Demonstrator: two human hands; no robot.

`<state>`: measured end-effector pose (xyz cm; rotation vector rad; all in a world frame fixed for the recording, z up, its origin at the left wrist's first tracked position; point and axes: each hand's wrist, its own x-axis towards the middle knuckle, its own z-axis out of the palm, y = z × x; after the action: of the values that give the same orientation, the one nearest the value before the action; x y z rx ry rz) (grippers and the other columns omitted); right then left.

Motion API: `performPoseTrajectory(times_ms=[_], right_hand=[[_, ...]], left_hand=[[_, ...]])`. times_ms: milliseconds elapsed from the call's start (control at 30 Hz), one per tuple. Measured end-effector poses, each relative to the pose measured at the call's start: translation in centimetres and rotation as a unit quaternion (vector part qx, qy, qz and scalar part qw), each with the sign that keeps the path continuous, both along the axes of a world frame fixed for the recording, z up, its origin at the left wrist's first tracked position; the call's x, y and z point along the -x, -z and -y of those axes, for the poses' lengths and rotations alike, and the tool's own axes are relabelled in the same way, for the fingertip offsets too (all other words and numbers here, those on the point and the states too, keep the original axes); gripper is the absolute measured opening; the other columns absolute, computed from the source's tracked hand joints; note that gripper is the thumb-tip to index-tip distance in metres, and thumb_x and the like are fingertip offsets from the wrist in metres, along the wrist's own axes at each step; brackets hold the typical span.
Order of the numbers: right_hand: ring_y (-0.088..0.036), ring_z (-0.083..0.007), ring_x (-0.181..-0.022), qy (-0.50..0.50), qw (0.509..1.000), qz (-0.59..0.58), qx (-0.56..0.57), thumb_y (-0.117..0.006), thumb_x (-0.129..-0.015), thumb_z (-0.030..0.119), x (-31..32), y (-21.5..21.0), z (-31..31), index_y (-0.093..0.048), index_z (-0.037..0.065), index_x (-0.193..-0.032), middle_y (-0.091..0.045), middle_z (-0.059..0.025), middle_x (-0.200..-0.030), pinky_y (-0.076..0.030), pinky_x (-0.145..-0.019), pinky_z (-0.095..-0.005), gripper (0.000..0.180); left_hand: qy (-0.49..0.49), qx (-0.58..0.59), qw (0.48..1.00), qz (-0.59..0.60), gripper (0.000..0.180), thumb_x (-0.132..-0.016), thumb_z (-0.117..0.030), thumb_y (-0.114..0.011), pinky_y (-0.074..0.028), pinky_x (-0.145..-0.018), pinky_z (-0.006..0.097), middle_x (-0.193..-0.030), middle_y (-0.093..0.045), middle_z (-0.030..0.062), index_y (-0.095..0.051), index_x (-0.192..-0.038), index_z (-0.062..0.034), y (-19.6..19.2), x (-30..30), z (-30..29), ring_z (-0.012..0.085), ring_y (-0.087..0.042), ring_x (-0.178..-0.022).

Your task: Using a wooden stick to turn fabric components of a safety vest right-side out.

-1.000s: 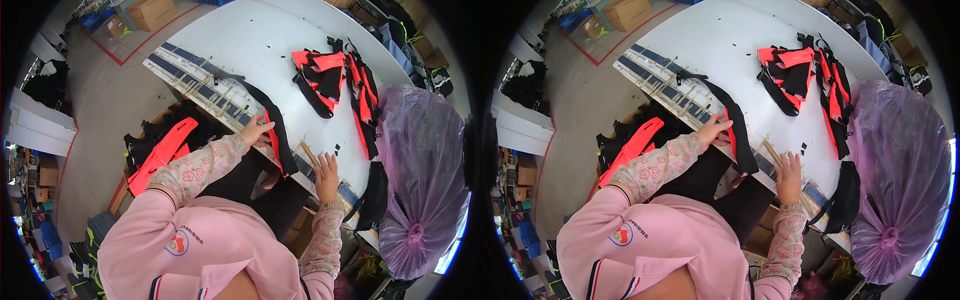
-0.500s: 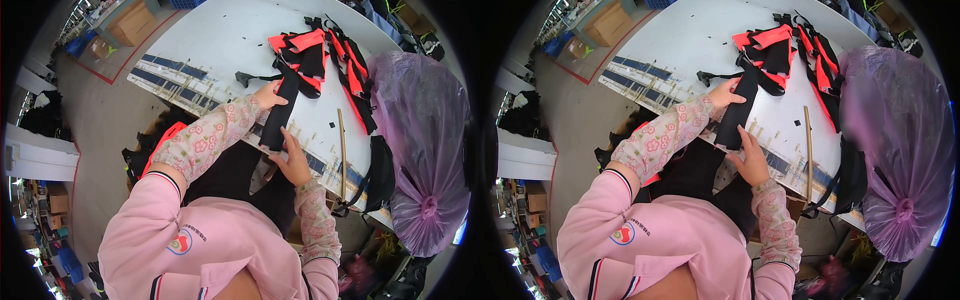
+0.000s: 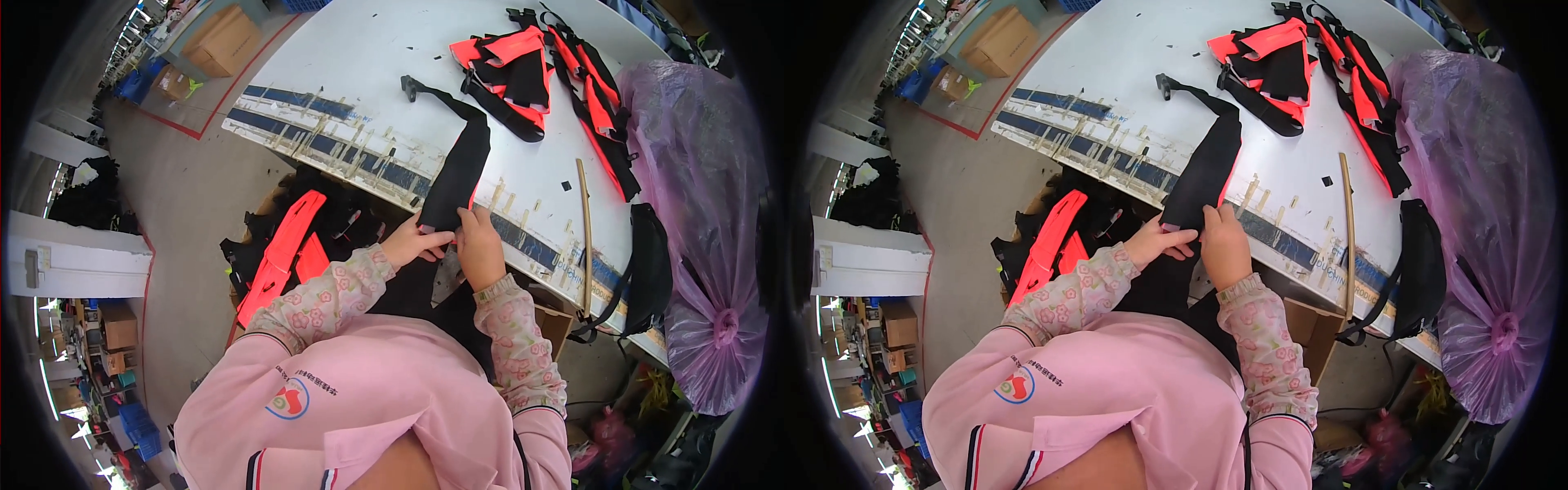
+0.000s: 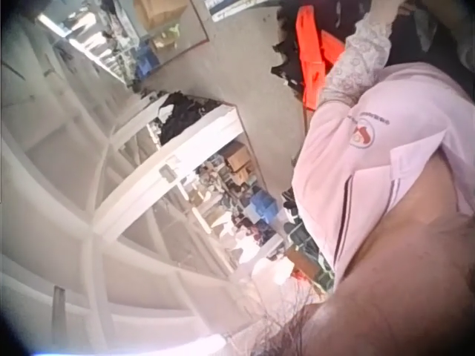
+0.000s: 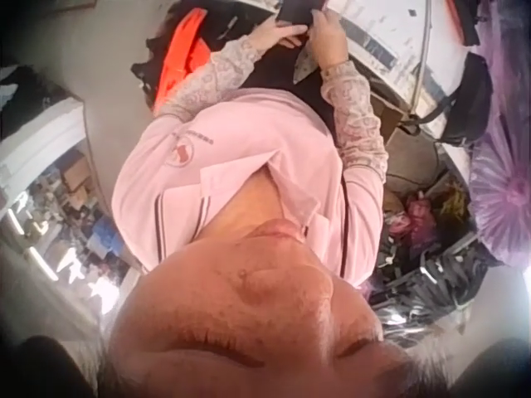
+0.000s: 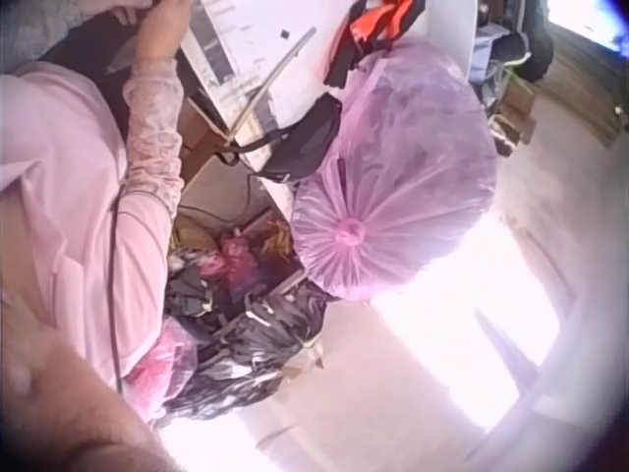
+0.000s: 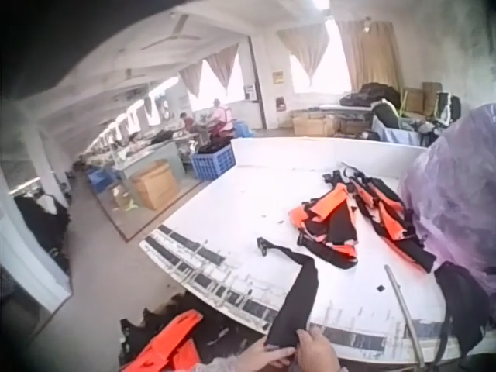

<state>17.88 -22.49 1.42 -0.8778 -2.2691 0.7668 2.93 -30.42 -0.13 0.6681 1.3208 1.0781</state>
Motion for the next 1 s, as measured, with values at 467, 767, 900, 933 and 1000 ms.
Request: performPoseTrajectory(times_ms=[467, 767, 900, 933, 1000], right_hand=[[-0.057, -0.0392, -0.085, 0.056, 0.988, 0.067, 0.125, -0.062, -0.073, -0.002, -0.1, -0.4, 1.0, -0.052, 0.006, -0.109, -0.049, -0.0194, -0.1, -0.049, -0.073, -0.0419, 0.038], [-0.055, -0.0423, -0.091, 0.057, 0.988, 0.052, 0.136, -0.066, -0.064, -0.011, -0.7, 1.4, 1.0, -0.046, 0.008, -0.111, -0.044, -0.0198, -0.105, -0.049, -0.075, -0.0437, 0.054], [-0.053, -0.0428, -0.093, 0.057, 0.986, 0.042, 0.152, -0.061, -0.064, -0.013, -0.8, 1.6, 1.1, -0.047, 0.007, -0.112, -0.044, -0.0209, -0.105, -0.048, -0.08, -0.0414, 0.054], [-0.053, -0.0428, -0.093, 0.057, 0.986, 0.043, 0.152, -0.061, -0.064, -0.013, -0.8, 1.6, 1.0, -0.047, 0.007, -0.112, -0.044, -0.0209, -0.105, -0.048, -0.08, -0.0414, 0.054], [-0.054, -0.0429, -0.092, 0.052, 0.986, 0.03, 0.155, -0.061, -0.064, -0.014, -0.9, 1.6, 1.0, -0.046, 0.006, -0.113, -0.044, -0.0213, -0.105, -0.048, -0.079, -0.0421, 0.055]], left_hand=[[-0.189, 0.065, 0.976, 0.083, 0.027, -0.09, -0.019, -0.052, -0.057, -0.056, 0.033, -0.085, -0.064, 0.0137, -0.058, -0.105, 0.002, 2.6, -2.6, -0.8, 0.0255, -0.065, -0.061], [-0.186, 0.07, 0.954, 0.222, 0.028, -0.093, -0.022, -0.044, -0.056, -0.068, 0.036, -0.094, -0.065, 0.0135, -0.059, -0.105, -0.0018, 6.5, -3.8, 1.7, 0.0226, -0.066, -0.068], [-0.133, -0.018, 0.924, 0.358, 0.028, -0.094, -0.021, -0.043, -0.055, -0.073, 0.038, -0.09, -0.064, 0.0157, -0.057, -0.106, -0.0001, 7.7, -4.5, 1.5, 0.0274, -0.066, -0.076], [-0.127, -0.015, 0.916, 0.38, 0.027, -0.095, -0.02, -0.041, -0.055, -0.074, 0.039, -0.09, -0.064, 0.0154, -0.056, -0.107, -0.0003, 7.7, -4.5, 1.3, 0.028, -0.066, -0.078], [-0.133, 0.003, 0.93, 0.342, 0.028, -0.095, -0.02, -0.041, -0.055, -0.073, 0.039, -0.092, -0.063, 0.0152, -0.056, -0.108, -0.0005, 7.5, -4.0, 0.6, 0.0279, -0.066, -0.079]])
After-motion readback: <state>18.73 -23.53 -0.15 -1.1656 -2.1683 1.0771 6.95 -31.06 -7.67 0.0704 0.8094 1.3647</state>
